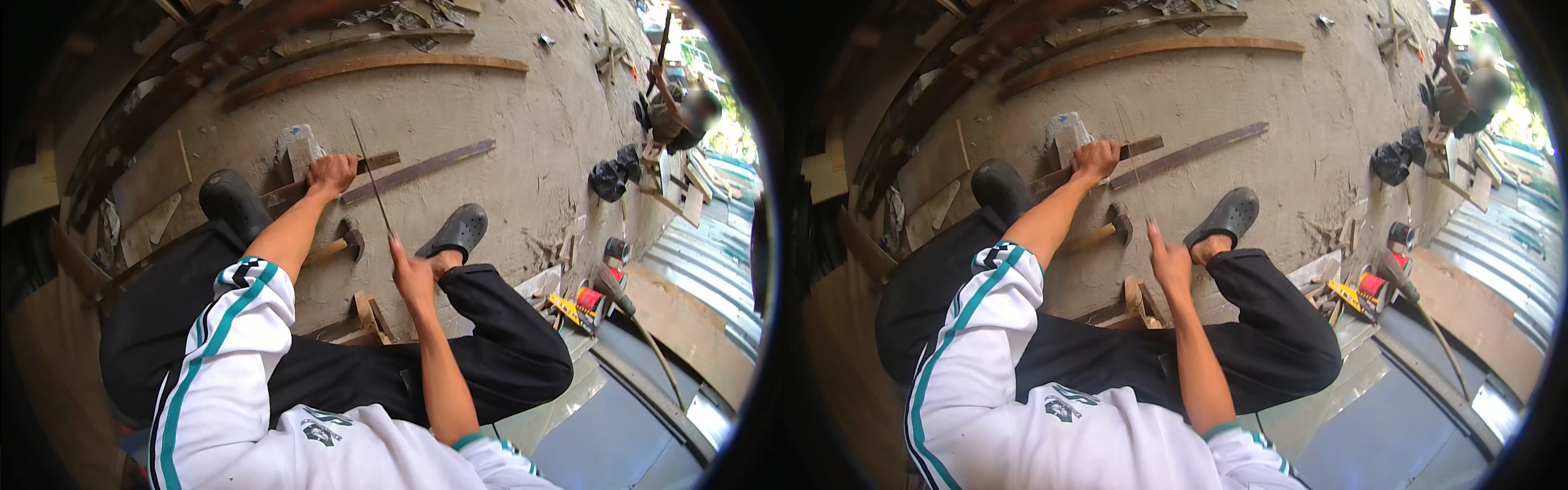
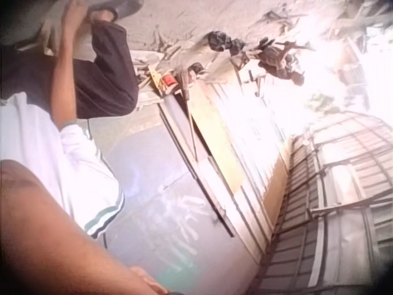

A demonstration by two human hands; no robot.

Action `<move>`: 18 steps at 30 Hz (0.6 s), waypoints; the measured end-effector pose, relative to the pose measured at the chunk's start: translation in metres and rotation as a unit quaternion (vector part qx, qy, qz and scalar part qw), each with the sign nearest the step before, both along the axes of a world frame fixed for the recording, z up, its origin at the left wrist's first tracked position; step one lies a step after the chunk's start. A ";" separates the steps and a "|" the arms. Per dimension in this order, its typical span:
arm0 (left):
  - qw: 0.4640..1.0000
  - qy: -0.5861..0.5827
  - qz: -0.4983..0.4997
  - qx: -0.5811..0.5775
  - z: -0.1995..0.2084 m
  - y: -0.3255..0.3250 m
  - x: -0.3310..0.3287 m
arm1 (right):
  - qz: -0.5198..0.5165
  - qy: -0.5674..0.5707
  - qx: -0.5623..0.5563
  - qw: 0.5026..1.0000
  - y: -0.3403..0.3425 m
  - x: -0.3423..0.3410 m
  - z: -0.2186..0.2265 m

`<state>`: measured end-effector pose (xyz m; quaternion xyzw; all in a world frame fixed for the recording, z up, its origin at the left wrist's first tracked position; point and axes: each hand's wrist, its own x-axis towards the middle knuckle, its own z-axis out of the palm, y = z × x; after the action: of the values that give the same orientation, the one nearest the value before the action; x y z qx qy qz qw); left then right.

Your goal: The person sits on the floor and uses a sanding block to smooth the edges of a long, thin wooden strip. They then pick up a hand saw and cut the strip into smaller pieces.

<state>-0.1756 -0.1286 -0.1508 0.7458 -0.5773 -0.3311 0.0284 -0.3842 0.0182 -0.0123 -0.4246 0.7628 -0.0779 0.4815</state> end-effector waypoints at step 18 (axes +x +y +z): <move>0.998 -0.063 -0.023 -0.006 -0.008 0.002 0.001 | -0.004 -0.021 -0.102 0.995 -0.040 0.033 -0.061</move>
<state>-0.1749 -0.1269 -0.1590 0.7515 -0.5970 -0.2807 -0.0116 -0.3510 -0.0219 -0.0730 -0.4666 0.7423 -0.1663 0.4512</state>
